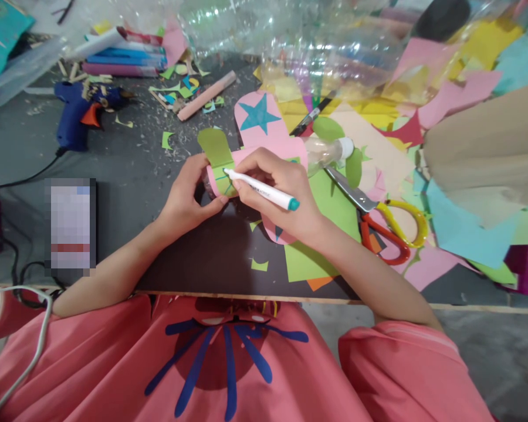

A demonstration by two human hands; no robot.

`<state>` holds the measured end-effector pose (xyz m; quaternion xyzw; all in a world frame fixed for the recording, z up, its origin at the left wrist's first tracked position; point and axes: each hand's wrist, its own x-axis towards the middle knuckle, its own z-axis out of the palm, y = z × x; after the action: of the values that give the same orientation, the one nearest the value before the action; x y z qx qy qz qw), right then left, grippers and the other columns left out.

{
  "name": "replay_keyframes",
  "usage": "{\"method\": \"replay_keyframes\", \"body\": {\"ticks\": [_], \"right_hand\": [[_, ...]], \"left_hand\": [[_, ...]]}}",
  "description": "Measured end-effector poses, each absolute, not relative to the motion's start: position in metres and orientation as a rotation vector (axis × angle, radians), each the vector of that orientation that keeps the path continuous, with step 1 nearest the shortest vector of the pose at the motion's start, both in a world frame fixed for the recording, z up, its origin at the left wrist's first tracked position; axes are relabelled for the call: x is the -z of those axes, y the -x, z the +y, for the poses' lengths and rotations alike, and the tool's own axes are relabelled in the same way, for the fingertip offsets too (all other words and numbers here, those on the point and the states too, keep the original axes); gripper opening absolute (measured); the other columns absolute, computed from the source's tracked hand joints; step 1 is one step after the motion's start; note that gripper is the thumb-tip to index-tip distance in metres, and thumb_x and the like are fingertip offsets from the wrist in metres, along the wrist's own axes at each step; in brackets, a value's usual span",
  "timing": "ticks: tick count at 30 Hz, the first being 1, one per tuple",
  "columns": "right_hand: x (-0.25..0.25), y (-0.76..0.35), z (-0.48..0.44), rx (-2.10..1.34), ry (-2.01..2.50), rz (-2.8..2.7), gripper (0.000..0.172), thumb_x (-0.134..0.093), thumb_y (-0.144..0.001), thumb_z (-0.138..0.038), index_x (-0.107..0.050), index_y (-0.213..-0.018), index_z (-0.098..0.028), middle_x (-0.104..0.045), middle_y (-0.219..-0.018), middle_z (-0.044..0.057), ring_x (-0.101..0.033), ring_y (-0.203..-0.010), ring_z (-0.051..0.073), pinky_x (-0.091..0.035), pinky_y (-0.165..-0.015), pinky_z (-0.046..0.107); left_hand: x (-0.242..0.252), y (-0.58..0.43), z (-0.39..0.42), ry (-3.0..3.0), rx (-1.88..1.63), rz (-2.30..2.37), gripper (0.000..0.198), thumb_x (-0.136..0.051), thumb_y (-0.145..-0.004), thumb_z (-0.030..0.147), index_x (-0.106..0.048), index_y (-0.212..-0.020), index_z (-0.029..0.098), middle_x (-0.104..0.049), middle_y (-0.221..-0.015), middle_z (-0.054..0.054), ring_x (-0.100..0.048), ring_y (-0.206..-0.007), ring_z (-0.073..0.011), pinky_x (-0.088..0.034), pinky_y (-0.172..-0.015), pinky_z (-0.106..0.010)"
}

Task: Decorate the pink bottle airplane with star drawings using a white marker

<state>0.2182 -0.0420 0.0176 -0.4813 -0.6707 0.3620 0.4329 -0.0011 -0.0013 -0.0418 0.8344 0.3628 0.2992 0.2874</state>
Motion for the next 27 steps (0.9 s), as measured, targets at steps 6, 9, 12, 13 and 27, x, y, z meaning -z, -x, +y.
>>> {"method": "replay_keyframes", "body": {"ticks": [6, 9, 12, 13, 27], "right_hand": [[-0.0171, -0.2180, -0.0418, -0.896, 1.190, -1.681, 0.023, -0.065, -0.097, -0.050, -0.064, -0.093, -0.027, -0.069, -0.076, -0.001, -0.063, -0.062, 0.013, -0.052, -0.055, 0.027], [-0.0173, -0.2184, -0.0415, -0.904, 1.202, -1.694, 0.023, -0.064, -0.097, -0.049, -0.065, -0.094, -0.026, -0.070, -0.079, -0.001, -0.064, -0.064, 0.013, -0.053, -0.057, 0.027], [-0.0168, -0.2189, -0.0414, -0.904, 1.213, -1.704, 0.021, -0.064, -0.097, -0.047, -0.065, -0.096, -0.026, -0.070, -0.081, 0.000, -0.065, -0.067, 0.014, -0.055, -0.059, 0.028], [-0.0167, -0.2190, -0.0414, -0.906, 1.215, -1.707, 0.021, -0.064, -0.097, -0.047, -0.065, -0.096, -0.026, -0.070, -0.081, 0.000, -0.065, -0.067, 0.014, -0.055, -0.059, 0.028], [-0.0220, -0.2193, -0.0412, -0.926, 1.206, -1.738, 0.032, -0.064, -0.096, -0.055, -0.065, -0.087, -0.024, -0.069, -0.073, 0.000, -0.057, -0.056, 0.011, -0.046, -0.050, 0.026]], "left_hand": [[0.0422, 0.0009, -0.0018, -2.222, -0.778, 0.975, 0.063, -0.070, -0.084, 0.029, -0.045, -0.142, 0.025, -0.060, -0.142, -0.011, -0.058, -0.134, -0.0277, -0.051, -0.115, -0.043], [0.0425, 0.0012, -0.0020, -2.222, -0.764, 0.988, 0.063, -0.070, -0.084, 0.028, -0.044, -0.142, 0.026, -0.060, -0.143, -0.011, -0.058, -0.135, -0.0282, -0.051, -0.115, -0.043], [0.0428, 0.0013, -0.0020, -2.227, -0.773, 0.979, 0.063, -0.069, -0.084, 0.029, -0.044, -0.142, 0.026, -0.060, -0.143, -0.012, -0.059, -0.134, -0.0288, -0.051, -0.115, -0.044], [0.0430, 0.0013, -0.0018, -2.230, -0.775, 0.979, 0.063, -0.070, -0.084, 0.029, -0.044, -0.142, 0.026, -0.060, -0.143, -0.012, -0.059, -0.134, -0.0288, -0.052, -0.114, -0.044], [0.0405, -0.0004, -0.0010, -2.214, -0.746, 1.007, 0.062, -0.069, -0.085, 0.031, -0.046, -0.142, 0.025, -0.061, -0.142, -0.011, -0.059, -0.134, -0.0291, -0.051, -0.114, -0.045]]}}
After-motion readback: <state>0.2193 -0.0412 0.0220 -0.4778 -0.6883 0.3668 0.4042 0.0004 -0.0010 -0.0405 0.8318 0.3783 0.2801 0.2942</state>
